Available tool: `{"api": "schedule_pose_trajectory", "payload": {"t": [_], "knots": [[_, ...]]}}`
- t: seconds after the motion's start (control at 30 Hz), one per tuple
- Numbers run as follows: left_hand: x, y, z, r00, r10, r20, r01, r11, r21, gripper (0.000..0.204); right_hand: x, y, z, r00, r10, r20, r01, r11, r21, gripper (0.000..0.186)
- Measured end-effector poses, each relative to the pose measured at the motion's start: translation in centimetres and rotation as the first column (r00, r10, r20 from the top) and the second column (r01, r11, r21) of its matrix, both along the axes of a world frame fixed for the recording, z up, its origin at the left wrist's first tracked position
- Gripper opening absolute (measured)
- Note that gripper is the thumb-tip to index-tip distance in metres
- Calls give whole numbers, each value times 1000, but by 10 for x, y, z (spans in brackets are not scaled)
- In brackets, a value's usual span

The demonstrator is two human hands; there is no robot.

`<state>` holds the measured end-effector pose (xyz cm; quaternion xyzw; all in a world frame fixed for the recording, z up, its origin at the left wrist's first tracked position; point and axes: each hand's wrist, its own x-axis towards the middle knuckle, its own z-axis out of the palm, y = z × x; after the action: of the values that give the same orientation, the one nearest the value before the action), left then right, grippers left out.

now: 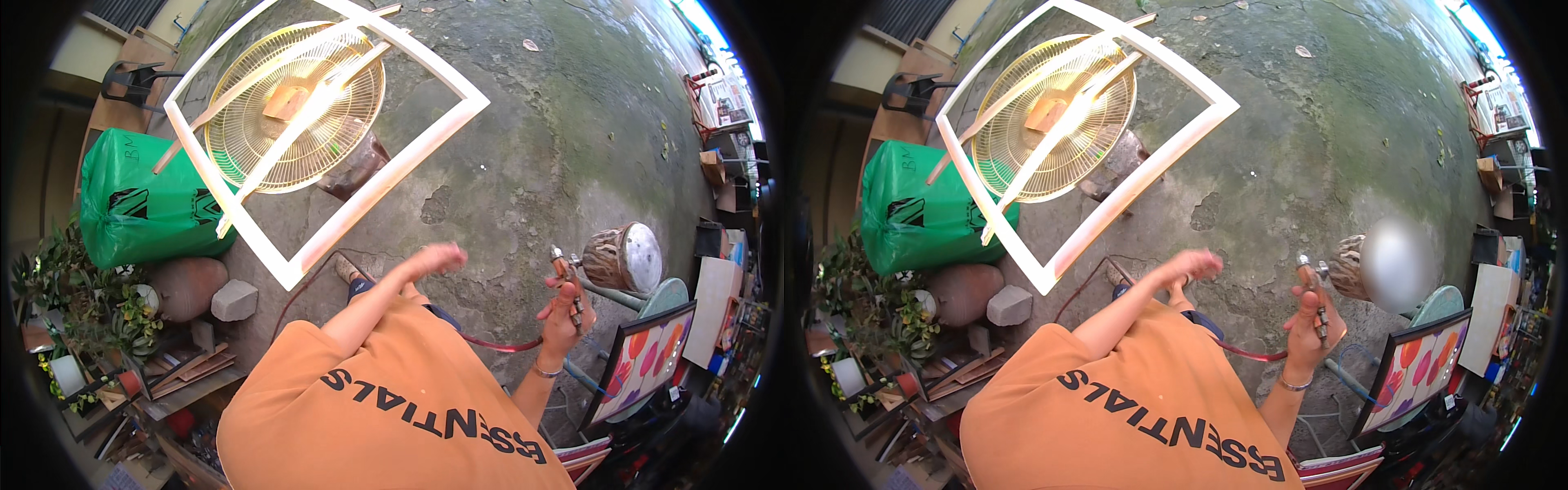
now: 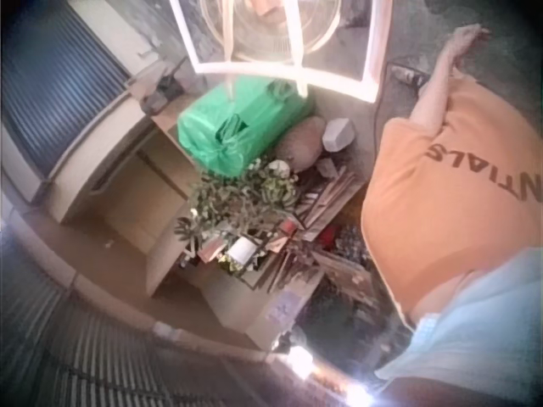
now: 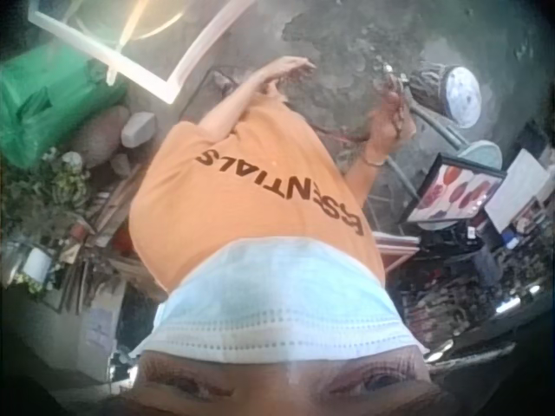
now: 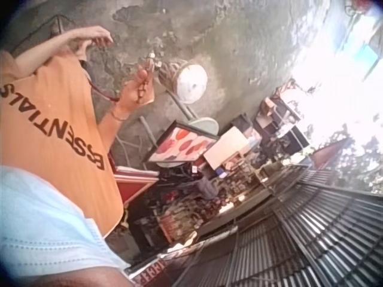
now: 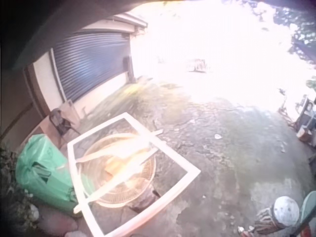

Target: The person uses a spray gun to apply a coat of paint to a wooden frame resting on a stand. They move the spray gun steadily along the frame's edges and corners, ensuring even coverage while occasionally adjusting their position to reach different sections.

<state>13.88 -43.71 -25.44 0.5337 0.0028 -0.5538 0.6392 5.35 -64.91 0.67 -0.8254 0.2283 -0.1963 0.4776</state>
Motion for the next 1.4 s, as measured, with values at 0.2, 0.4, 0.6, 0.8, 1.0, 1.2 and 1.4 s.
{"api": "schedule_pose_trajectory", "payload": {"t": [0.2,0.4,0.6,0.8,1.0,1.2,1.4], "knots": [[-58,42,-31,709,-650,275,607,760,232,60,22,-2,11,995,-69,73,67,997,28,58],[-64,133,-46,719,-648,253,506,737,448,62,49,-24,45,996,-80,27,84,984,-159,53],[-84,117,-30,564,-288,774,194,957,215,67,84,41,90,985,-154,76,160,983,-90,55],[-88,86,9,731,-635,249,656,755,-1,70,93,93,114,972,-212,102,228,956,-187,56],[-85,225,-44,786,-333,521,216,937,274,48,82,84,116,963,-267,37,263,903,-340,55],[-86,373,-34,737,-83,670,-281,865,415,54,74,94,112,980,-199,3,186,912,-366,56],[-72,390,-15,612,-138,778,-389,804,449,56,67,103,99,976,-218,-17,200,919,-341,53]]}}
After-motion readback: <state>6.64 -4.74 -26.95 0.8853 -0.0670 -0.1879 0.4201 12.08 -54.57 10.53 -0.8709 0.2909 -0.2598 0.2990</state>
